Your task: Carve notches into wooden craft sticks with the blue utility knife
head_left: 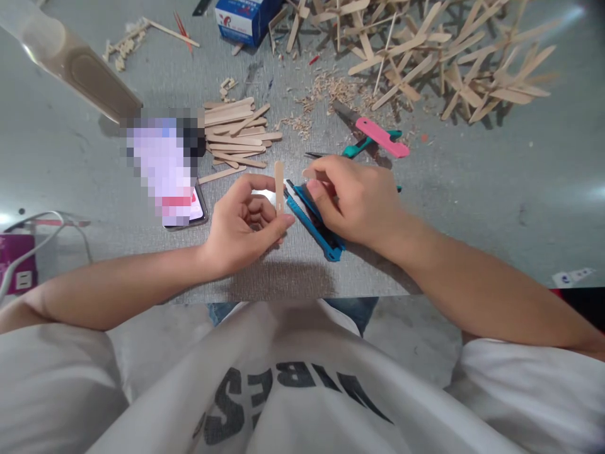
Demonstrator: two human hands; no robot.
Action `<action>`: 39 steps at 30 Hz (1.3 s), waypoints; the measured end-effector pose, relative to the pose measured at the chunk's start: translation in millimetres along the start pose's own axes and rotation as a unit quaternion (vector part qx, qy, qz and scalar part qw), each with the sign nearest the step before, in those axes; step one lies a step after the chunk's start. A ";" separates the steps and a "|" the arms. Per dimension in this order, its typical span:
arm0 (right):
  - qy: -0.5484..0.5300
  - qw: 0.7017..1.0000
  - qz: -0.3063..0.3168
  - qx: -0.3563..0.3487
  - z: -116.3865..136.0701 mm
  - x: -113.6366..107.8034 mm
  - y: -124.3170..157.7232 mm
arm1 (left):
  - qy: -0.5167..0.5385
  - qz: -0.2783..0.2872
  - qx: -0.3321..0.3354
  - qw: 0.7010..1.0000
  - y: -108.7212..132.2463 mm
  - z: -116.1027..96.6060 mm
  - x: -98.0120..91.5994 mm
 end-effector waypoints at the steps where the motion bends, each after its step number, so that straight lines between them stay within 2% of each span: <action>1: 0.014 1.000 0.019 0.011 -0.8 -0.8 -0.4 | -0.011 -0.001 0.005 1.000 -0.1 0.6 -0.1; 4: 0.055 0.995 0.072 0.039 -2.6 -2.8 -0.6 | -0.022 -0.006 -0.002 1.000 -0.7 2.4 -1.3; 7: 0.080 0.991 0.091 0.052 -4.9 -3.7 -0.7 | -0.017 -0.007 -0.017 1.000 -1.2 2.9 -2.0; 9: 0.080 0.993 0.070 0.043 -6.5 -4.2 -0.8 | -0.010 -0.008 -0.024 1.000 -1.3 2.8 -1.8; 11: 0.063 0.998 0.016 0.018 -6.9 -5.7 -0.5 | -0.005 -0.013 -0.027 1.000 -1.1 2.6 -1.8; 15: -0.010 0.990 -0.103 -0.092 4.6 -9.9 5.6 | -0.020 -0.007 -0.033 0.999 -0.6 3.8 -1.4; 18: -0.048 0.977 -0.099 -0.182 21.0 -6.3 13.0 | -0.055 0.004 -0.028 0.998 -0.5 5.5 -1.3; 21: -0.069 0.975 -0.075 -0.197 29.6 -0.9 16.4 | -0.089 0.010 -0.008 0.996 -0.5 6.4 -2.0; 23: -0.087 0.973 -0.083 -0.198 30.4 -0.5 16.5 | -0.090 0.024 -0.001 0.996 -0.1 7.6 -1.9; 28: -0.072 0.968 -0.086 -0.224 27.6 -6.1 15.1 | -0.040 0.063 -0.016 0.997 1.3 10.9 -0.4; 33: -0.067 0.975 -0.069 -0.199 23.2 -10.9 14.5 | 0.070 0.090 -0.076 0.991 0.0 10.7 3.8; 39: -0.083 0.967 -0.115 -0.210 23.5 -10.4 16.1 | 0.160 0.136 -0.114 0.971 -6.6 9.9 6.7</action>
Point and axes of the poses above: each hand's wrist, its own y-axis away from the middle knuckle, its own x-axis out of the palm, z = x × y, the point moved 4 cm from there along -y, towards the middle knuckle, and after that the axes turned 3 degrees about -z, right-handed, at the moved point
